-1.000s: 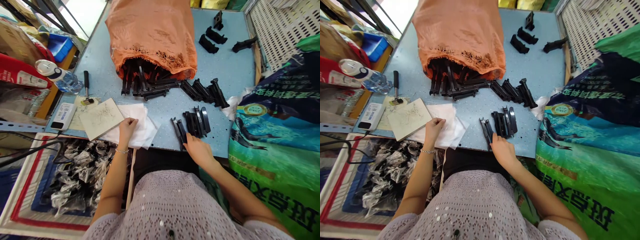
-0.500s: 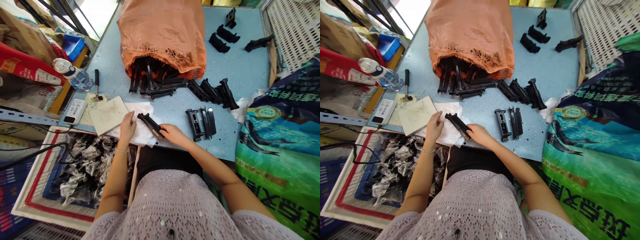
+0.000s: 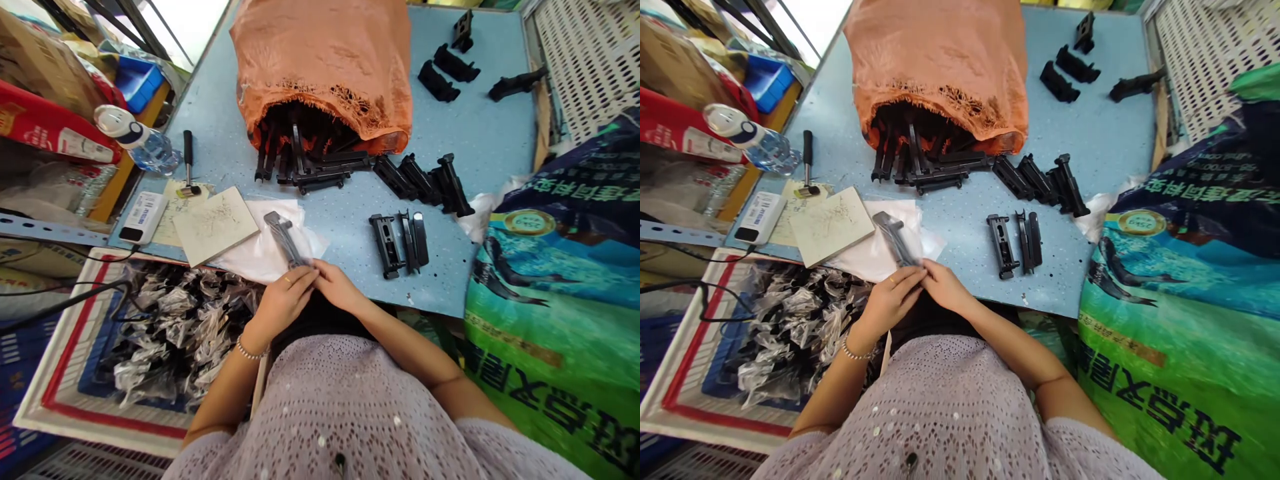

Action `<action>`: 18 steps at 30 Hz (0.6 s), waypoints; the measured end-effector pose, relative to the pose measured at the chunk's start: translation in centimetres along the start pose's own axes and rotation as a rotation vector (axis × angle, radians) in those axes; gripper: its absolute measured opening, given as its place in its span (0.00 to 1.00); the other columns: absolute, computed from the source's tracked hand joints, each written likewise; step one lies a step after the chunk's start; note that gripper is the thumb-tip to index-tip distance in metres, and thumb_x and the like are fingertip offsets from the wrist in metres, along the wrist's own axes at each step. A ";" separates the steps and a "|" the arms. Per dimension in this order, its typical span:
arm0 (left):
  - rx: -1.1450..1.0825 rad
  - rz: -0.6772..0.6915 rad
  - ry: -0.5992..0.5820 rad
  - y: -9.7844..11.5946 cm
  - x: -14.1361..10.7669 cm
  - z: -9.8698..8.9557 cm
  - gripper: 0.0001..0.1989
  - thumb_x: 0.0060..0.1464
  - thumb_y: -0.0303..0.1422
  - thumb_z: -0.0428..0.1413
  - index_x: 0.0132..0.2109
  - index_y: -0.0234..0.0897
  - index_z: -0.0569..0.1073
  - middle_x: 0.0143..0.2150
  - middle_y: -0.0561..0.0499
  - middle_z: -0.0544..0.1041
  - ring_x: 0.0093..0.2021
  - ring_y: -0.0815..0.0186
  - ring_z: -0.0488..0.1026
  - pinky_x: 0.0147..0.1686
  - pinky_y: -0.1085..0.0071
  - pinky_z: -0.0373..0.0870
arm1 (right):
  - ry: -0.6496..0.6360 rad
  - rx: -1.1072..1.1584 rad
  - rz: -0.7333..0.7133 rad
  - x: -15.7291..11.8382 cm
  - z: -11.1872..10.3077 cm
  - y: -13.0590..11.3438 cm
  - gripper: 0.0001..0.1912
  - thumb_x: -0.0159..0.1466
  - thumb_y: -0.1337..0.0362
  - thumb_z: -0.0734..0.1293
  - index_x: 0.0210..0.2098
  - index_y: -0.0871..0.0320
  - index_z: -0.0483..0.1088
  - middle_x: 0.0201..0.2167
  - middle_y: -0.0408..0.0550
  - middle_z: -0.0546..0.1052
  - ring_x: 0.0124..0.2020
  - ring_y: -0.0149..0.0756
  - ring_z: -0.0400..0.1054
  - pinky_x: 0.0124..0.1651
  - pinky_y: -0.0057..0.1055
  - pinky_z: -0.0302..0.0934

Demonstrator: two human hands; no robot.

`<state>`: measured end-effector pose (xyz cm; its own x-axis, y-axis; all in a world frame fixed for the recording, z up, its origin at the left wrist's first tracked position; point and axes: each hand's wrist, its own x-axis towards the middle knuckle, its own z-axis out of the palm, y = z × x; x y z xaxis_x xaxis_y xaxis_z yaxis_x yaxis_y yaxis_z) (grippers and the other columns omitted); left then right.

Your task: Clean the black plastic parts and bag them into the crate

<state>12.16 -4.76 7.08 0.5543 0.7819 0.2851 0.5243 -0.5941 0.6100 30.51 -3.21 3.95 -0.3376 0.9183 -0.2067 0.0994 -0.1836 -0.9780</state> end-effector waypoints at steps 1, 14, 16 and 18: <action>0.011 -0.036 -0.004 0.9 -0.9 -1.5 0.22 0.65 0.29 0.53 0.65 0.44 0.71 0.56 0.43 0.78 0.56 0.59 0.78 0.58 0.59 0.77 | -0.095 -0.030 -0.020 -1.1 -0.3 -0.9 0.14 0.69 0.57 0.64 0.50 0.54 0.76 0.43 0.46 0.80 0.46 0.39 0.74 0.55 0.41 0.69; 0.423 -1.091 -0.307 -20.8 -16.2 -12.2 0.16 0.44 0.47 0.56 0.20 0.40 0.66 0.16 0.49 0.69 0.26 0.53 0.77 0.29 0.64 0.73 | 0.105 -1.466 -0.198 -1.7 -18.2 -1.2 0.28 0.67 0.78 0.55 0.63 0.55 0.69 0.71 0.57 0.61 0.72 0.59 0.51 0.65 0.61 0.57; 0.378 -1.075 -0.252 -21.9 -15.9 -12.0 0.19 0.43 0.49 0.56 0.19 0.41 0.63 0.14 0.51 0.66 0.24 0.55 0.75 0.27 0.66 0.71 | 0.043 -1.494 -0.283 -0.7 -19.0 -0.6 0.27 0.68 0.77 0.56 0.62 0.57 0.69 0.70 0.56 0.62 0.72 0.55 0.51 0.68 0.59 0.53; 0.251 -0.974 -0.167 -20.7 -14.2 -11.4 0.20 0.42 0.51 0.58 0.19 0.42 0.65 0.15 0.51 0.68 0.22 0.57 0.73 0.25 0.67 0.70 | -0.028 -1.467 -0.321 -0.3 -19.1 -0.5 0.24 0.68 0.74 0.58 0.62 0.61 0.68 0.64 0.60 0.69 0.68 0.53 0.58 0.66 0.54 0.58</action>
<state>-13.89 -1.40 -1.15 -0.1125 0.9217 -0.3712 0.9054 0.2490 0.3438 48.43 3.30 5.04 -0.5422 0.8402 -0.0120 0.8376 0.5393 -0.0869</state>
